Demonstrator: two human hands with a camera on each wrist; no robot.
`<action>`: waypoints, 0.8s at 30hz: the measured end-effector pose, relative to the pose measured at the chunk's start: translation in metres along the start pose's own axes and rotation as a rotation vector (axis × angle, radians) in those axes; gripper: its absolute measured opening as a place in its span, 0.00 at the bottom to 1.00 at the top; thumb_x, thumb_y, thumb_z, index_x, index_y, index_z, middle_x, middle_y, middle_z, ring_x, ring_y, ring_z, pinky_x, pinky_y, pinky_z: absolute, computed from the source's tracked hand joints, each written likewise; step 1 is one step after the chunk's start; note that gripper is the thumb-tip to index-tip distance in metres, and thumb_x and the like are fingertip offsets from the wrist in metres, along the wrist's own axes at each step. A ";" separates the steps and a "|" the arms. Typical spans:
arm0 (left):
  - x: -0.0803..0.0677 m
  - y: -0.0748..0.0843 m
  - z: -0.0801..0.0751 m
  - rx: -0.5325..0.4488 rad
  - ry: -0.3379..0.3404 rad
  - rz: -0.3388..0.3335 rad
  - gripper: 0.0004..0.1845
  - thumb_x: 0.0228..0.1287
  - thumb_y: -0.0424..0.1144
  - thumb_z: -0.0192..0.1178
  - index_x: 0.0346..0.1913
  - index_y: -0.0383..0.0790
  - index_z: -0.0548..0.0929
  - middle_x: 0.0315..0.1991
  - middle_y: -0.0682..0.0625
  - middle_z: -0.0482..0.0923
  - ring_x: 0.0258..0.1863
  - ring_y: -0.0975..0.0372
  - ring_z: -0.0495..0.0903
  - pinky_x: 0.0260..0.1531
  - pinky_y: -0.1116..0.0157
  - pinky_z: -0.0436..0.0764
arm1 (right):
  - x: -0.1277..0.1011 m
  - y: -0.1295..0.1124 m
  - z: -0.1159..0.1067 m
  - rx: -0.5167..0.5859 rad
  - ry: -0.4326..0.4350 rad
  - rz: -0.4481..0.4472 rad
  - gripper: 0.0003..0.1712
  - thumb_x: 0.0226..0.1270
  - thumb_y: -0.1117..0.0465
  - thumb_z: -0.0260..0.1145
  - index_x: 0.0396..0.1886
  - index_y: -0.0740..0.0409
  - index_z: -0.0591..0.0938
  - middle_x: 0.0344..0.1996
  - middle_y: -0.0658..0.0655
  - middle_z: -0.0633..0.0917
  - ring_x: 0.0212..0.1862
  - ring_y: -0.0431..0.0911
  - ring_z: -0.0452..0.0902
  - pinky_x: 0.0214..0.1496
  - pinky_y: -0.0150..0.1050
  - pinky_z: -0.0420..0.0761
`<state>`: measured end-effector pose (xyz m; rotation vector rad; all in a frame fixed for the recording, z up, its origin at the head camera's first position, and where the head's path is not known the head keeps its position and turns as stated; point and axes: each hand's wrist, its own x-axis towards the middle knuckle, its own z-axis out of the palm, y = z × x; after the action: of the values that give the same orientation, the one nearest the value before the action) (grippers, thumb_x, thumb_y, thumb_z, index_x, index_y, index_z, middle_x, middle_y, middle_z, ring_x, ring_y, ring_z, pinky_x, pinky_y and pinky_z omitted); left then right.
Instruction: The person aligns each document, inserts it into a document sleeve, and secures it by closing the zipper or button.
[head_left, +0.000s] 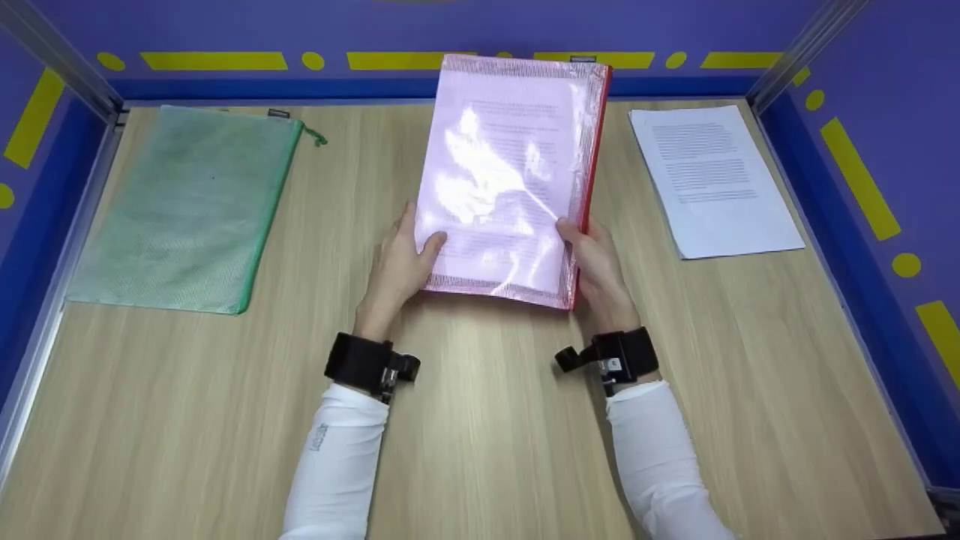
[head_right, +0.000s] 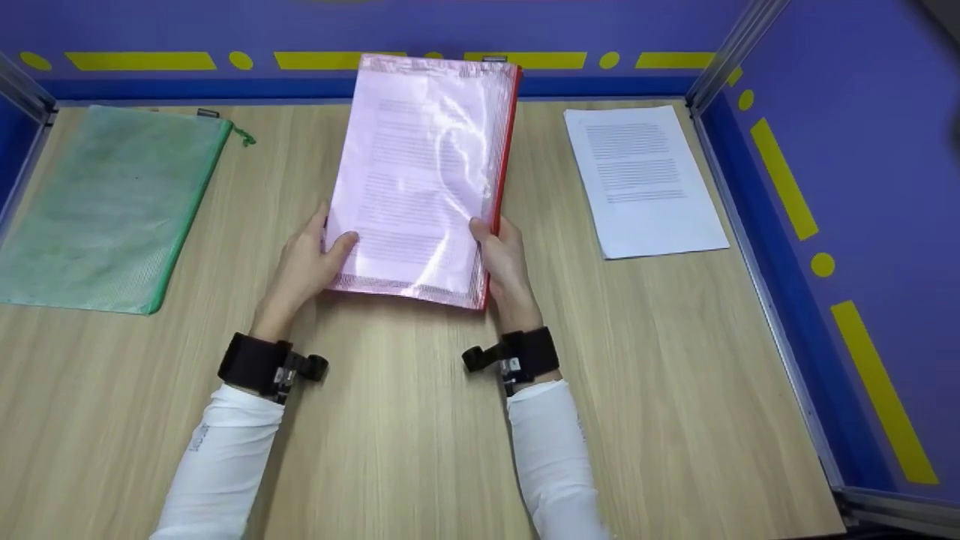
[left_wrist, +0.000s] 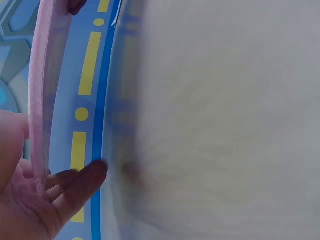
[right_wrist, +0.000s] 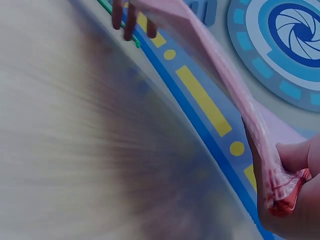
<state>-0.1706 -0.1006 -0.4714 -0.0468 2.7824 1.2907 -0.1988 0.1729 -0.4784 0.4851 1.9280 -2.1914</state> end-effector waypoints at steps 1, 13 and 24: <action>0.001 0.002 -0.001 -0.026 -0.021 -0.028 0.42 0.73 0.54 0.54 0.78 0.34 0.50 0.75 0.33 0.58 0.73 0.42 0.64 0.73 0.49 0.65 | 0.000 -0.001 -0.001 0.007 -0.006 0.001 0.25 0.75 0.61 0.56 0.69 0.62 0.69 0.49 0.54 0.82 0.50 0.44 0.79 0.54 0.36 0.76; 0.007 0.029 0.013 -0.119 -0.129 -0.171 0.24 0.78 0.37 0.42 0.71 0.32 0.58 0.60 0.29 0.74 0.56 0.44 0.78 0.60 0.52 0.78 | 0.002 -0.009 -0.027 -0.107 -0.071 0.017 0.29 0.73 0.56 0.60 0.69 0.62 0.67 0.45 0.54 0.83 0.45 0.45 0.82 0.47 0.36 0.81; 0.010 0.047 0.039 -0.101 -0.144 -0.208 0.34 0.65 0.24 0.46 0.75 0.33 0.54 0.57 0.30 0.77 0.51 0.45 0.81 0.52 0.53 0.81 | -0.005 -0.002 -0.059 -0.323 -0.115 0.060 0.43 0.68 0.69 0.59 0.80 0.59 0.52 0.64 0.69 0.74 0.48 0.42 0.79 0.45 0.30 0.82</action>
<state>-0.1810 -0.0403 -0.4613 -0.2329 2.5148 1.3239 -0.1872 0.2315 -0.4807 0.3488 2.1181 -1.7809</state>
